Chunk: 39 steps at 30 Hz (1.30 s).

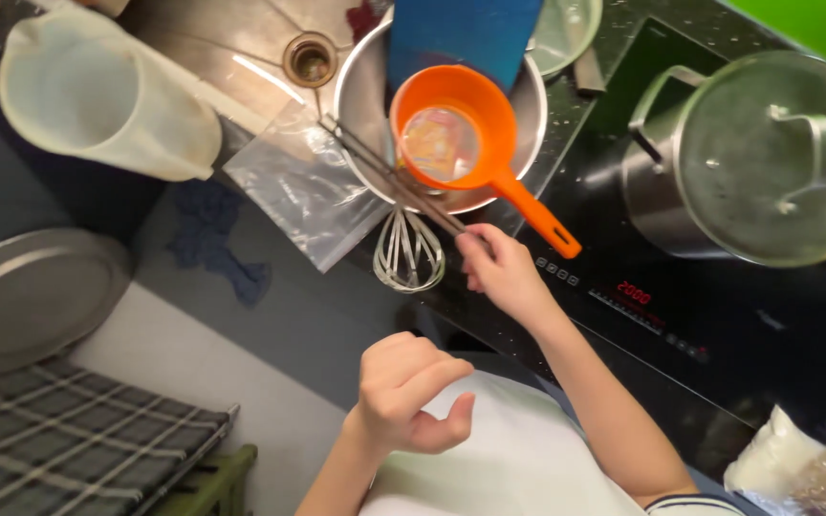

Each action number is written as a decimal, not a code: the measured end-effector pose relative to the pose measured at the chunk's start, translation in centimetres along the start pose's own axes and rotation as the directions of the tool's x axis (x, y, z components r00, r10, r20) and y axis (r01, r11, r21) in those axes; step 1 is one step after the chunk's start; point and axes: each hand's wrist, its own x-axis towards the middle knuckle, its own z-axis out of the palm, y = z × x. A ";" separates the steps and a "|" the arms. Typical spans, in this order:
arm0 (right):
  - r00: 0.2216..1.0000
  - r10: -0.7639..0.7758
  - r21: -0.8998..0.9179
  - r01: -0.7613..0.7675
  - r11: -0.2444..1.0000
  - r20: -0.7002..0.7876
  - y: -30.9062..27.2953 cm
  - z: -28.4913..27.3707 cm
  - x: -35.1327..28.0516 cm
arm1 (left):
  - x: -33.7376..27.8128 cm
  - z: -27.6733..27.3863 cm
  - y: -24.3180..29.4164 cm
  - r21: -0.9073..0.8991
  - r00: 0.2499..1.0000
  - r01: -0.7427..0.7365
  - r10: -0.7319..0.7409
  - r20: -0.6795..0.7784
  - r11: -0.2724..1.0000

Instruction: Stirring a pot of boiling tapioca pearls on a stove and checking ingredient bags.

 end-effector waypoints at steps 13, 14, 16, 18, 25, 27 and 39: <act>0.981 -0.103 0.580 0.179 0.795 -0.161 2.9 -5.4 -10.1 | 1.5 5.2 0.0 -0.283 0.955 0.225 -0.154 0.253 0.932; 0.970 -0.103 0.566 0.213 0.796 -0.220 3.5 -6.1 -11.5 | 1.5 6.6 0.4 -0.333 0.879 0.439 -0.324 0.349 0.834; 0.958 -0.076 0.541 0.221 0.812 -0.278 5.2 -7.5 -14.4 | 3.0 9.4 0.9 -0.497 0.790 0.609 -0.418 0.448 0.618; 0.942 -0.065 0.514 0.238 0.824 -0.330 7.2 -9.0 -16.4 | 4.1 12.5 0.6 -0.589 0.681 0.728 -0.470 0.561 0.352; 0.876 -0.015 0.383 0.226 0.896 -0.481 12.3 -11.7 -22.6 | 2.3 23.4 0.4 -0.552 0.562 0.827 -0.188 0.806 0.106; 0.836 -0.036 0.387 0.291 0.875 -0.548 14.7 -11.6 -23.4 | 2.3 24.8 1.4 -0.547 0.546 0.836 -0.149 0.825 0.034; 0.746 0.247 0.761 0.491 0.423 -0.619 16.4 -13.9 -22.2 | 0.8 27.1 3.0 -0.440 0.439 0.897 -0.161 0.884 0.034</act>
